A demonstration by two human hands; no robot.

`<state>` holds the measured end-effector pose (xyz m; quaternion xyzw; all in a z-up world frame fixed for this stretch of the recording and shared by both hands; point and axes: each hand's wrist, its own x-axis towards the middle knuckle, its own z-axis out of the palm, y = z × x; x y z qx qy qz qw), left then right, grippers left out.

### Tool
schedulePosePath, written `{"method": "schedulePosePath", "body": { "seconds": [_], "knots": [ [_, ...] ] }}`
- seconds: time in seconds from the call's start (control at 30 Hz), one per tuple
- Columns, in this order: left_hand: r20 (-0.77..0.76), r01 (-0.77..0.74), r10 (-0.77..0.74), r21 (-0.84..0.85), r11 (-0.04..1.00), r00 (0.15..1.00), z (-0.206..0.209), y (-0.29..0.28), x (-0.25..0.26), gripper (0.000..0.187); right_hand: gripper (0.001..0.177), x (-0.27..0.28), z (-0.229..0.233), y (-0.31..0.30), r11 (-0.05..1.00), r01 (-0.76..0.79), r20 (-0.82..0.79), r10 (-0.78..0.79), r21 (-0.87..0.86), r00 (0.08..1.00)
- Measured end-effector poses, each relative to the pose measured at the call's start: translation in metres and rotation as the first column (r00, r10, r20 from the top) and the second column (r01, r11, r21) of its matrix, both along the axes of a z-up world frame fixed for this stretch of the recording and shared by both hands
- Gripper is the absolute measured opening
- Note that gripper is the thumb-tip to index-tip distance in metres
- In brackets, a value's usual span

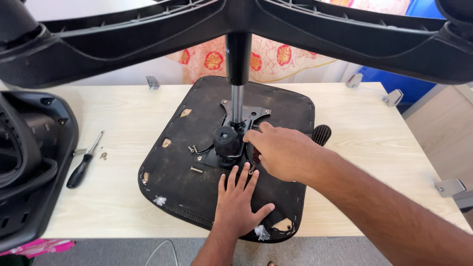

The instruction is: The person uses a screwdriver to tighten screws on the underside of an office chair seat, securing the seat to the gas lift mechanism. The person holds the chair steady with one hand while turning the screwdriver with the other.

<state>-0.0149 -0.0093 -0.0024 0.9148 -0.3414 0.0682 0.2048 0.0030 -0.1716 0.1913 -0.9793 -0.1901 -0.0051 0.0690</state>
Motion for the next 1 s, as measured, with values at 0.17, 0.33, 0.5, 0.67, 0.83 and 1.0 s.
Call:
{"method": "schedulePosePath", "body": {
  "seconds": [0.17, 0.33, 0.5, 0.67, 0.83, 1.0],
  "knots": [
    [-0.009, -0.03, 0.031, 0.018, 0.999, 0.999, 0.005, -0.004, -0.003, 0.095, 0.043, 0.001, 0.022, 0.005, 0.924, 0.368, -0.394, -0.377, -0.103, 0.838],
    [-0.011, -0.023, 0.022, -0.002, 1.0, 1.0, 0.009, -0.004, -0.003, 0.094, 0.038, -0.003, 0.026, 0.006, 0.954, 0.278, -0.192, -0.295, -0.115, 0.936],
    [0.005, -0.007, 0.007, -0.06, 0.998, 1.0, 0.009, -0.001, -0.003, 0.093, 0.051, 0.006, 0.007, -0.005, 0.955, 0.295, -0.221, -0.297, -0.044, 0.929],
    [-0.016, 0.007, -0.008, -0.062, 0.998, 1.0, 0.01, -0.002, -0.001, 0.093, 0.035, 0.005, -0.009, 0.003, 0.992, 0.048, 0.099, -0.06, 0.119, 0.993],
    [-0.035, 0.024, -0.026, -0.077, 0.997, 0.999, 0.005, 0.001, 0.0, 0.092, 0.039, 0.012, 0.008, 0.02, 0.895, 0.447, -0.261, -0.432, -0.002, 0.863],
    [-0.044, 0.032, -0.035, -0.064, 0.997, 0.998, 0.007, 0.001, 0.002, 0.092, 0.037, 0.013, 0.024, 0.029, 0.886, 0.456, -0.152, -0.463, -0.082, 0.873]
  ]
}}
